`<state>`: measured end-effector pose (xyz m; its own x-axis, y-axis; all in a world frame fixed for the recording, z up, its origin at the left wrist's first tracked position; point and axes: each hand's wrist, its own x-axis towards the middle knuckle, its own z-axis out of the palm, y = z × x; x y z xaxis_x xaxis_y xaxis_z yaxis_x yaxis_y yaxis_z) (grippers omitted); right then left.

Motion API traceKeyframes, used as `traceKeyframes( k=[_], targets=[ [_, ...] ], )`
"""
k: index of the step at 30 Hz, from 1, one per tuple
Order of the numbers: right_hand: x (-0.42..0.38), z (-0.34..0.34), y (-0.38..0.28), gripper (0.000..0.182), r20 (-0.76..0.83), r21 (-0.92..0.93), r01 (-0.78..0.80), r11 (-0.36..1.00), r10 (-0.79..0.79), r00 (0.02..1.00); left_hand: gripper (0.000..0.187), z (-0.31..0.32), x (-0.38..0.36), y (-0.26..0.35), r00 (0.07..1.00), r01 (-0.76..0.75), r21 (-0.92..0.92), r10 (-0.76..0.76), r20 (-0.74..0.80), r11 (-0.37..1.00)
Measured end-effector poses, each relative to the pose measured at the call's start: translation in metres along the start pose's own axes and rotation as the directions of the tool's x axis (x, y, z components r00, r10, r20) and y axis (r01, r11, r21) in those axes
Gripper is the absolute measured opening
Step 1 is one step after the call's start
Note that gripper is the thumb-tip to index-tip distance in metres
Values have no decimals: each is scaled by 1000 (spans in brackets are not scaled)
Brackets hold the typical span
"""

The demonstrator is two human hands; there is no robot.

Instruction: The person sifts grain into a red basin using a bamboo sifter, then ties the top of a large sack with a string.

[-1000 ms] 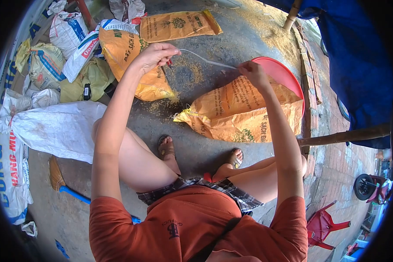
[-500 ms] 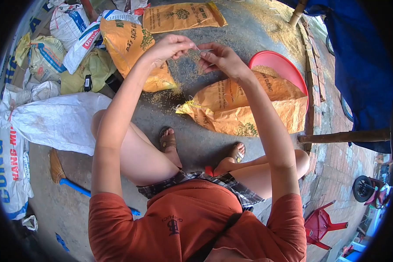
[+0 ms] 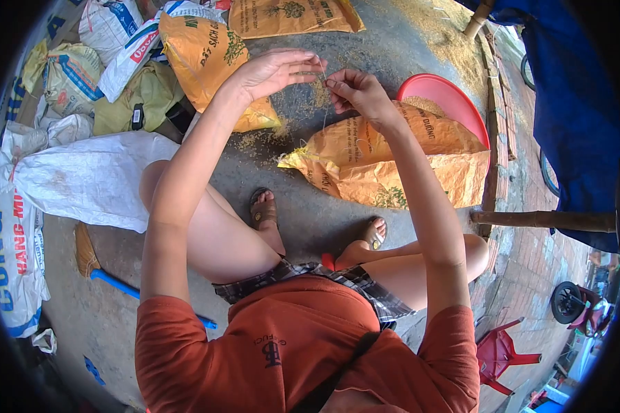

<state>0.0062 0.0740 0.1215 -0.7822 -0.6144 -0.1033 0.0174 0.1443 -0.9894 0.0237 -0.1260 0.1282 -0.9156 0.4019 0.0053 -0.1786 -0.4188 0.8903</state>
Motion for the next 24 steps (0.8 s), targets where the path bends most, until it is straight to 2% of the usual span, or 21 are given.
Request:
traceKeyframes(
  k=[2, 5, 6, 8, 10, 11, 13, 15, 17, 18, 19, 20, 21, 22, 23, 24],
  targets=[
    [1, 3, 1, 16, -4, 99, 45, 994, -45, 999, 22, 7, -1, 0, 999, -23, -62, 26, 46, 998],
    [-2, 10, -5, 19, 10, 210, 9, 978, -12, 1000, 25, 23, -1, -1, 995, -100, -103, 101, -3, 990],
    [-4, 14, -6, 19, 13, 209, 7, 978, -10, 1000, 27, 25, 0, -2, 992, -129, -62, 127, -26, 990],
    [-6, 19, -7, 22, 159, 352, -94, 931, 39, 987, 28, 29, 0, -2, 986, -157, -21, 155, -54, 987],
    [-5, 21, -1, 23, 201, 387, -117, 915, 40, 979, 29, 32, -1, 0, 975, -199, 18, 200, -96, 980],
    [-5, 21, 4, 24, 238, 420, -139, 897, 39, 971, 29, 30, -1, 0, 975, -200, 17, 201, -97, 980],
    [-4, 20, 12, 24, 234, 437, -138, 889, 36, 971, 29, 20, -1, -1, 981, -168, -218, 142, -128, 961],
    [-6, 21, 16, 23, 231, 454, -135, 881, 30, 972, 29, 11, -1, -3, 974, -170, -229, 129, -184, 958],
    [-10, 25, 16, 24, 126, 430, -180, 885, 139, 982, 29, -13, -1, -7, 964, -172, -241, 113, -240, 955],
    [-11, 26, 21, 24, 127, 431, -183, 884, 141, 982, 26, -36, 1, -11, 965, -117, -143, 78, -252, 983],
    [-11, 26, 33, 25, 5, 137, -129, 982, 130, 992, 23, -46, -1, -12, 963, -58, -45, 44, -268, 997],
    [-10, 27, 50, 26, -106, -175, -95, 980, 77, 991, 23, -54, -3, -16, 962, -56, -44, 42, -269, 997],
    [-1, 22, 87, 35, -112, -401, 27, 916, -78, 991, 22, -56, -5, -17, 885, 86, 344, 87, -457, 935],
    [-3, 25, 101, 35, -112, -399, 27, 916, -78, 991, 22, -60, -7, -19, 780, 292, 634, 205, -591, 716],
    [-8, 29, 110, 37, -46, -544, 35, 838, -71, 996, 22, -77, -11, -32, 780, 293, 634, 204, -591, 715],
    [-13, 34, 119, 39, 20, -675, 53, 736, -54, 998, 26, -104, -13, -54, 870, 367, 762, 93, -485, 533]
  ],
)
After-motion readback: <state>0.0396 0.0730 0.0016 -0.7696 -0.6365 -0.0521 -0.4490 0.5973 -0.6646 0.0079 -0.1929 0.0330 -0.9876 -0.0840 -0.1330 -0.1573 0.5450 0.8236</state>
